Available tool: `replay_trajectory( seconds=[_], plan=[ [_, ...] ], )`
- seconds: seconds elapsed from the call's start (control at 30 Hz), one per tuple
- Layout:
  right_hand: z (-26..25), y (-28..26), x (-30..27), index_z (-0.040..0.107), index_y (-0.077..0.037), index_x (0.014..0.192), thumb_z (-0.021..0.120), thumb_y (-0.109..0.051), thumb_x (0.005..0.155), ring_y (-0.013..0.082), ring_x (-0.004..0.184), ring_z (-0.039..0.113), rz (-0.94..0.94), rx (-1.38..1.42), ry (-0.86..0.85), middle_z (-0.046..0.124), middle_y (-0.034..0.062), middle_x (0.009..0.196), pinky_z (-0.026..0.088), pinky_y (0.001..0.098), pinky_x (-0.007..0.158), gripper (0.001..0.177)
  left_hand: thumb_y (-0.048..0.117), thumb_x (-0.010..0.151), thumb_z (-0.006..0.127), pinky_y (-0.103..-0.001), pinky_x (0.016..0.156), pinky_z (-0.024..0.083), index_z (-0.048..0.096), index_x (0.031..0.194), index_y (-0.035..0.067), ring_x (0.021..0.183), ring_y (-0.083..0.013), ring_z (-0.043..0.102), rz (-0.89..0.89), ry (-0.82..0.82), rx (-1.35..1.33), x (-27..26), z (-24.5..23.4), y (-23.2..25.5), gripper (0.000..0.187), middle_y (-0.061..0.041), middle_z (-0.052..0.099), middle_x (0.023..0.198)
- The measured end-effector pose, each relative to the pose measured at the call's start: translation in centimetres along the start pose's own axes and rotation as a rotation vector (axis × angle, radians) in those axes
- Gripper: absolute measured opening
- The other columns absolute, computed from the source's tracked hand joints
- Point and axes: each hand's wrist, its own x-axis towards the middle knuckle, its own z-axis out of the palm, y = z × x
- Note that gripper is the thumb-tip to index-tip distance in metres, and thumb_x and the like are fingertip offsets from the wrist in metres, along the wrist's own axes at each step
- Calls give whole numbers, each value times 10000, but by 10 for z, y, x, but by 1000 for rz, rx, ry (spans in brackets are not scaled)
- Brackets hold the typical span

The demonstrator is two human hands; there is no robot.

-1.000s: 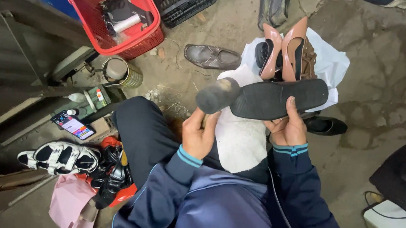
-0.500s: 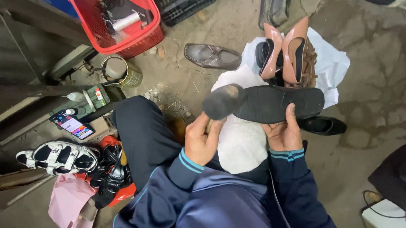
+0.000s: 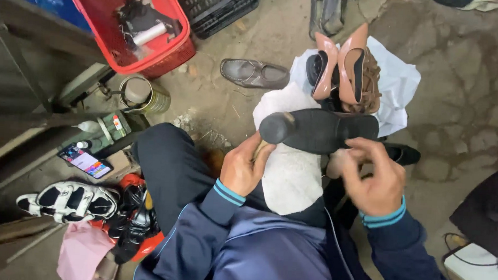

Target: The person sits on the floor and scrubs a brown loafer with a yellow sponge, then switches to a brush to clean the sole. They briefly pause to operate a smartphone before resuming brushing the shoe sole.

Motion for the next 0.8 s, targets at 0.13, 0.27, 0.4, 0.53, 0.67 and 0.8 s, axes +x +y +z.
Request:
replay_trajectory(
  seconds=[0.13, 0.27, 0.4, 0.53, 0.67, 0.8],
  plan=[
    [-36, -115, 9, 722, -140, 819, 652, -174, 888, 290, 758, 683, -1013, 0, -83, 698, 58, 831, 593, 446, 778, 104, 331, 1050, 544, -435, 738, 547, 613, 1359, 92, 999, -384, 728, 25, -91, 94, -2, -9, -3, 396, -169, 750, 1178],
    [-44, -96, -10, 726, -144, 881, 665, -262, 855, 281, 805, 684, -874, -47, -81, 699, 48, 880, 594, 430, 782, 136, 300, 1034, 559, -414, 652, 471, 653, 1056, 87, 746, -389, 668, -1, -134, 104, -1, -15, 6, 234, -177, 686, 819],
    [-39, -90, -11, 732, -149, 963, 681, -379, 812, 268, 867, 685, -807, -64, -85, 700, 34, 945, 594, 409, 788, 280, 308, 1033, 587, -426, 639, 483, 659, 1240, 76, 727, -356, 596, -11, -73, 149, -7, -12, -4, 319, -165, 694, 859],
    [-16, -95, 19, 737, -154, 1045, 697, -496, 769, 255, 930, 685, -849, -31, -88, 701, 20, 1011, 595, 388, 794, 442, 289, 985, 693, -487, 781, 620, 703, 1257, 61, 977, -415, 726, 2, 31, 111, -6, -6, -8, 355, -202, 771, 1008],
    [-33, -73, 10, 742, -159, 1127, 713, -613, 726, 243, 992, 686, -688, -132, -50, 702, 7, 1076, 595, 367, 800, 607, 290, 977, 703, -494, 784, 611, 714, 1219, 47, 977, -418, 718, 21, -73, 133, -16, 6, -36, 344, -226, 760, 988],
    [-26, -63, 38, 747, -163, 1210, 729, -730, 683, 231, 1054, 686, -684, -153, -38, 703, -7, 1142, 596, 346, 805, 774, 256, 998, 689, -469, 804, 618, 701, 1274, 26, 1006, -408, 723, -3, -2, 84, -9, -5, -21, 360, -230, 764, 1053]
  ],
)
